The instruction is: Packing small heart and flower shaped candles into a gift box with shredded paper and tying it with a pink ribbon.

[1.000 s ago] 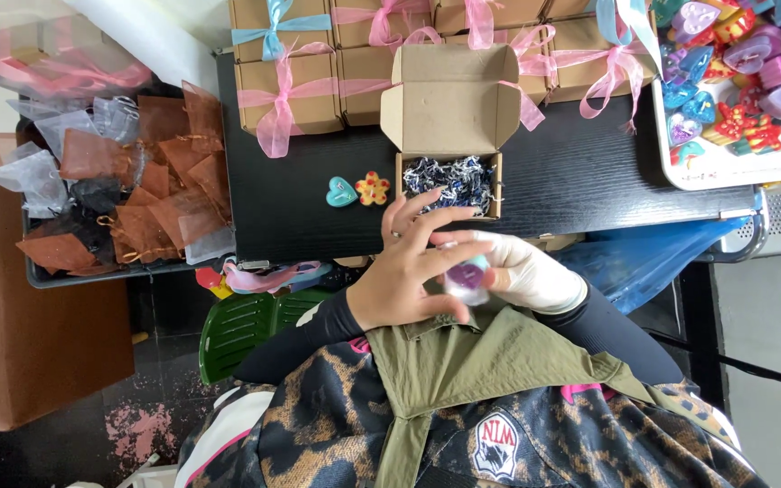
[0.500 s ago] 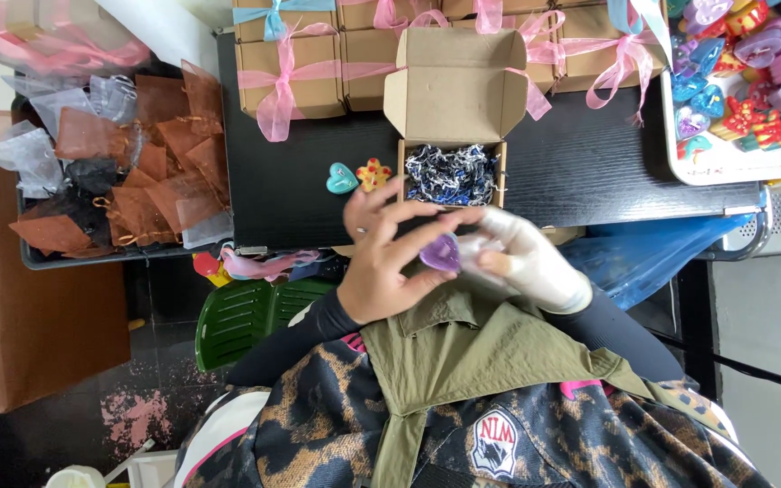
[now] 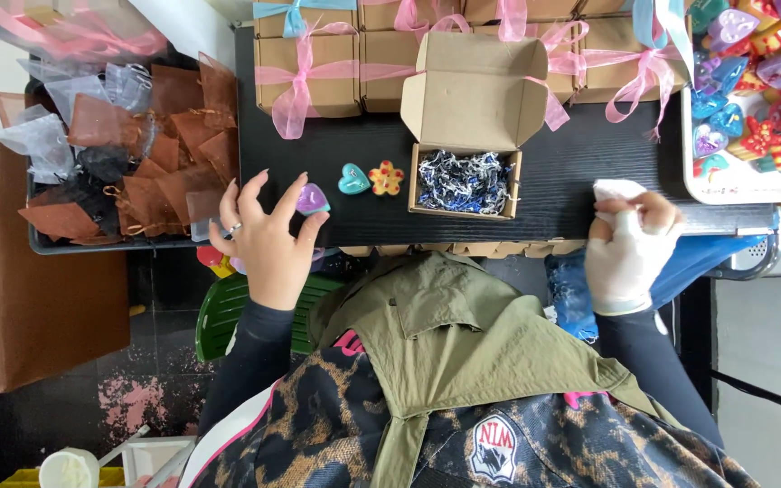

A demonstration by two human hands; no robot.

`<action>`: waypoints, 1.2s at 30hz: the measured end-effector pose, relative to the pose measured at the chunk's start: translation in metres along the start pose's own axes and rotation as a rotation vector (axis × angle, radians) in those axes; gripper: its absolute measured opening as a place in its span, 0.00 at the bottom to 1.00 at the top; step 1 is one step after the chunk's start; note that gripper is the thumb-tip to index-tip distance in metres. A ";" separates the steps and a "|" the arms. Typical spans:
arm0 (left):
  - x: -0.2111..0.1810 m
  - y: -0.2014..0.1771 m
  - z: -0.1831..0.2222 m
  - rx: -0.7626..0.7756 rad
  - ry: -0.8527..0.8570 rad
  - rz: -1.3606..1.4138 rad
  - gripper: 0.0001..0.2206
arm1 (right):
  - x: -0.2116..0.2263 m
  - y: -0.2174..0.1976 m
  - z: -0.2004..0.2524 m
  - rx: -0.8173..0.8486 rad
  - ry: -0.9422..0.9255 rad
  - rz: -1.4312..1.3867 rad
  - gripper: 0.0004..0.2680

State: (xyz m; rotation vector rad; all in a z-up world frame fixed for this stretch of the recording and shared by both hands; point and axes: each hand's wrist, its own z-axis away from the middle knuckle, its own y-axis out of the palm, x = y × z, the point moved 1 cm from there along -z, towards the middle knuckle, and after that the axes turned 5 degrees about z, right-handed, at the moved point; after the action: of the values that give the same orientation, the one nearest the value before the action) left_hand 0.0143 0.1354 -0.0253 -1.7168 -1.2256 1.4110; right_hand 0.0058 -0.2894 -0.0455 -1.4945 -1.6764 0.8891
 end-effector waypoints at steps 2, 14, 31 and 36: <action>-0.006 0.005 -0.002 0.011 -0.006 -0.004 0.20 | 0.006 0.001 0.002 0.048 0.054 -0.059 0.10; -0.012 0.024 -0.020 -0.008 0.056 -0.048 0.24 | -0.026 0.019 -0.023 0.214 0.134 -0.043 0.28; 0.104 -0.009 -0.004 0.029 -0.224 -0.212 0.06 | 0.022 0.036 -0.027 -0.050 0.079 -0.324 0.08; 0.106 -0.004 -0.019 -0.051 -0.170 -0.212 0.27 | 0.021 0.033 -0.030 -0.048 0.077 -0.357 0.05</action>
State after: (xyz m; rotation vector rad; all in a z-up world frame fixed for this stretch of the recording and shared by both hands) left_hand 0.0329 0.2356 -0.0600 -1.4732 -1.4995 1.4305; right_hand 0.0470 -0.2641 -0.0571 -1.1899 -1.8415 0.5959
